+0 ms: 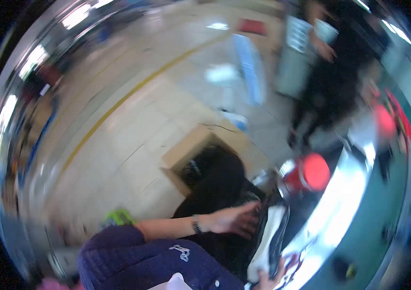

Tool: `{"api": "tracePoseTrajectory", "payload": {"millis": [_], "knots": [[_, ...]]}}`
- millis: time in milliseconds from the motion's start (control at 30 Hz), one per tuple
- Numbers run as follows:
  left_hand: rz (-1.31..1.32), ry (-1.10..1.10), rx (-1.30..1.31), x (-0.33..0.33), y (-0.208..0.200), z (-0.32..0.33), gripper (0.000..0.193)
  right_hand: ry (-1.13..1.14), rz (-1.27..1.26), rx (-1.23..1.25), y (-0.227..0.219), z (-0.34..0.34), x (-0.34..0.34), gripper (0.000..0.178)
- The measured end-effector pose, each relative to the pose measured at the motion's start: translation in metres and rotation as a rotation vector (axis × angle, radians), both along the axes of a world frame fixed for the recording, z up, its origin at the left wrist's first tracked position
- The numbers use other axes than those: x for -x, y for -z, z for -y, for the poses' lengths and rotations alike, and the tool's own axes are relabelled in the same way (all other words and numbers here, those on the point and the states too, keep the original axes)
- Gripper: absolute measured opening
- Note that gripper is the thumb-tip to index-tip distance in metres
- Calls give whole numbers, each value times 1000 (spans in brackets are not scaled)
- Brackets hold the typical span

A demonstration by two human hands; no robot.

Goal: Trim and finish shoe components as part of an assembly line process.

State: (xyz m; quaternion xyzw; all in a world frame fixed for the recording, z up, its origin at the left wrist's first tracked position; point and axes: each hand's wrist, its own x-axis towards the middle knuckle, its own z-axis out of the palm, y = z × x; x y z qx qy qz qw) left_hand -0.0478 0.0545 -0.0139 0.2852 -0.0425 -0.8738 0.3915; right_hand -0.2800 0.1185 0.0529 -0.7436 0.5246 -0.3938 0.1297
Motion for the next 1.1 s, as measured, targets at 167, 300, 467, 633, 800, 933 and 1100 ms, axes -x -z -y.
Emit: {"api": "tracePoseTrajectory", "payload": {"millis": [167, 300, 467, 633, 800, 933, 1100], "knots": [[27, 258, 209, 3, -10, 10, 55, 657, 877, -327, -6, -26, 62, 73], [107, 418, 432, 12, -33, 16, 56, 883, 831, -70, -11, -42, 120, 51], [205, 454, 689, 24, -65, 36, 48, 1119, 732, 208, -2, -28, 190, 46], [197, 452, 669, 30, -65, 37, 46, 1276, 190, 199, 28, -25, 255, 55], [274, 440, 577, 29, -49, 22, 46, 1424, 20, -203, 34, -72, 264, 52], [301, 426, 521, 23, -40, 17, 45, 1629, -380, -255, 42, -109, 237, 50], [283, 438, 530, 22, -38, 16, 45, 1528, -371, -210, 70, -135, 234, 40]]}}
